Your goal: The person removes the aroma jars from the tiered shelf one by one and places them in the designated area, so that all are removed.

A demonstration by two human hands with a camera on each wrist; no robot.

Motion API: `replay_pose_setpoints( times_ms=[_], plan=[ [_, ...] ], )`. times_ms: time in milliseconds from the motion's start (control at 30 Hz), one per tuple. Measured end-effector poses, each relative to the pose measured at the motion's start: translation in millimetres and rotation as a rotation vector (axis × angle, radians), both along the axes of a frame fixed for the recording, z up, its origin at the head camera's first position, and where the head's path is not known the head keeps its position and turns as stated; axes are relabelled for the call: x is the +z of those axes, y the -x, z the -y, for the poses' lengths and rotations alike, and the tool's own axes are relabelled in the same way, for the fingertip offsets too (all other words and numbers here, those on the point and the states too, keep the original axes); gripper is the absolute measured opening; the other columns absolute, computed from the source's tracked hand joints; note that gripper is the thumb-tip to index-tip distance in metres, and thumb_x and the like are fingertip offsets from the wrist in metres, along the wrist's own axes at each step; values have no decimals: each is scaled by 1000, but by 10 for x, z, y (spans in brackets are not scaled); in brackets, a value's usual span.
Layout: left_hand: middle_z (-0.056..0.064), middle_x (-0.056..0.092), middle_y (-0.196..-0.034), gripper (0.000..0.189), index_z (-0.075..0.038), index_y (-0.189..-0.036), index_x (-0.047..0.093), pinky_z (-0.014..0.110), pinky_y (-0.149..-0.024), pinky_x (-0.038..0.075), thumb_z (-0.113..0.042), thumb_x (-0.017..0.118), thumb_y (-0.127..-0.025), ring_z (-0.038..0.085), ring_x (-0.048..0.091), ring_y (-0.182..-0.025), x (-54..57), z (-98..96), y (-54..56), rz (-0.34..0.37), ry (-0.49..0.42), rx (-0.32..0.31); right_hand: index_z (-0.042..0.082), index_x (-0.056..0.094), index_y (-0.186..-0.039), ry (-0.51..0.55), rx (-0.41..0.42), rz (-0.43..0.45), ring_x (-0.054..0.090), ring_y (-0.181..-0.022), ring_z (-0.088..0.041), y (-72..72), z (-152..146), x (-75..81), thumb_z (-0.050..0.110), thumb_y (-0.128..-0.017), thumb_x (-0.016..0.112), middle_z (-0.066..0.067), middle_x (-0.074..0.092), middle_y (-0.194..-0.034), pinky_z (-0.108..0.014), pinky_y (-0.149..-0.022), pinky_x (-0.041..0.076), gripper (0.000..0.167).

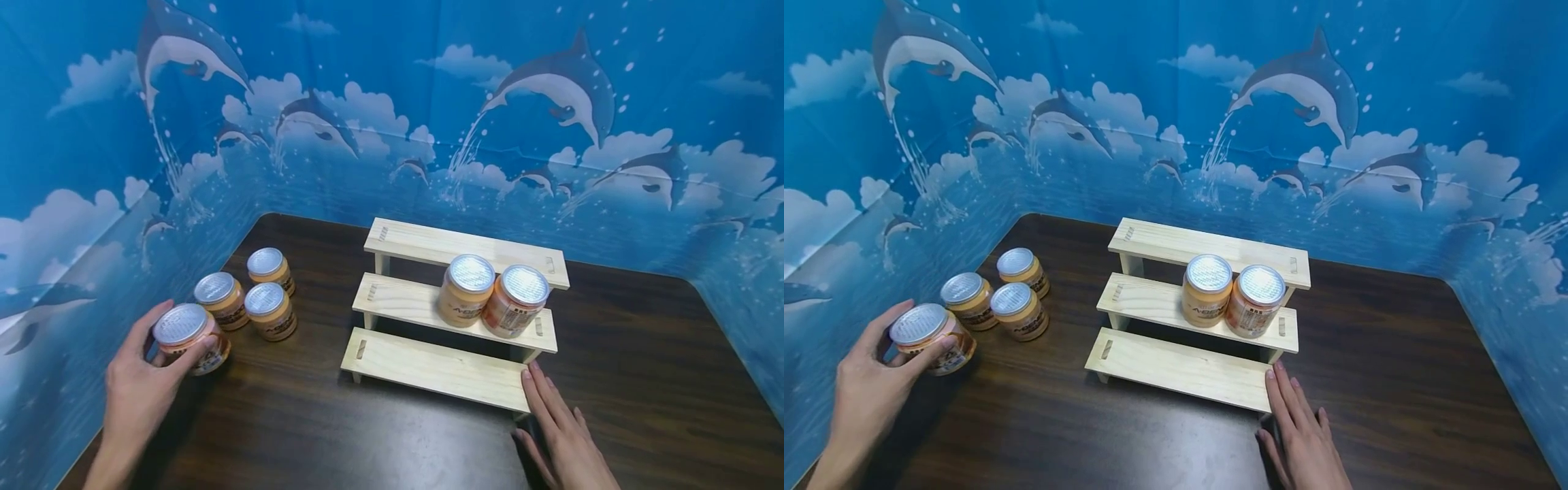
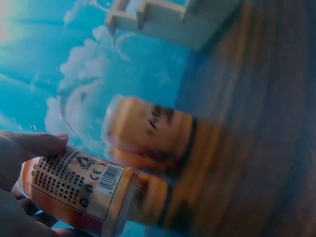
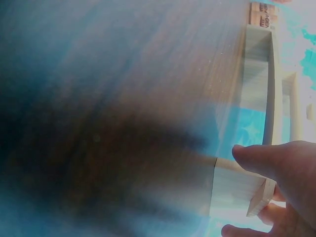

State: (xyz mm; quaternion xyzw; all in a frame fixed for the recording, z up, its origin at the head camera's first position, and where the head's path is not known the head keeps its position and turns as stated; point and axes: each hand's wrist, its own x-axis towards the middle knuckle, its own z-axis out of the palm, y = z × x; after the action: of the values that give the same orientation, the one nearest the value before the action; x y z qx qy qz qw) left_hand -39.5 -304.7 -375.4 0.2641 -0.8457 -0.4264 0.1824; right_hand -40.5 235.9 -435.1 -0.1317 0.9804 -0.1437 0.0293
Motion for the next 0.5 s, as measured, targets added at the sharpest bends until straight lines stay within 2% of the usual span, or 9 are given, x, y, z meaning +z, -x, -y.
replay_pose_setpoints(
  times_ms=[100,167,233,300,333,367,433,500],
  plan=[
    [17,43,-173,86,-18,-170,42,47,-128,40,-23,87,-97,36,41,-161,-89,69,26,27,-8,34,19,24,-177,-1,-8,5,40,-157,-52,-3,3,17,27,-97,86,-11,19,-184,-93,-99,38,101],
    [18,44,-172,85,-17,-170,43,34,-126,44,-23,87,-97,36,43,-160,-144,113,50,35,-8,54,20,24,-177,7,-4,-6,41,-157,-52,-10,1,18,26,-97,86,-11,20,-184,-92,-99,39,101],
    [20,46,-171,84,-16,-169,43,17,-118,44,-22,86,-97,34,45,-157,-203,154,74,38,-11,66,21,24,-177,12,1,-18,42,-156,-51,-15,0,12,25,-97,87,-10,20,-184,-92,-99,40,102],
    [21,50,-167,83,-16,-168,45,2,-98,41,-22,87,-97,26,50,-150,-267,187,91,34,-14,72,21,25,-177,18,6,-29,43,-156,-51,-20,-1,10,25,-96,87,-10,21,-184,-92,-98,41,102],
    [22,52,-165,83,-16,-168,46,-1,-88,37,-21,87,-97,20,52,-145,-298,195,97,28,-18,73,21,24,-177,18,6,-30,43,-156,-51,-21,1,12,25,-96,87,-10,21,-184,-91,-98,41,102],
    [23,53,-164,82,-16,-167,46,-3,-83,35,-21,88,-96,14,52,-140,-327,201,107,22,-18,72,21,24,-177,18,4,-28,43,-156,-51,-21,2,15,25,-96,87,-10,21,-184,-91,-98,41,102],
    [24,55,-160,81,-15,-166,47,-4,-83,35,-19,88,-96,2,51,-131,-380,200,124,-2,-24,66,22,23,-177,14,1,-19,42,-156,-51,-18,6,16,27,-96,87,-10,20,-184,-92,-99,40,103],
    [23,56,-158,81,-14,-164,49,-4,-83,36,-15,89,-94,-3,50,-125,-420,186,139,-39,-25,58,23,22,-177,13,-1,-18,42,-157,-50,-17,5,20,27,-96,87,-9,19,-185,-92,-99,40,104]
  ],
)
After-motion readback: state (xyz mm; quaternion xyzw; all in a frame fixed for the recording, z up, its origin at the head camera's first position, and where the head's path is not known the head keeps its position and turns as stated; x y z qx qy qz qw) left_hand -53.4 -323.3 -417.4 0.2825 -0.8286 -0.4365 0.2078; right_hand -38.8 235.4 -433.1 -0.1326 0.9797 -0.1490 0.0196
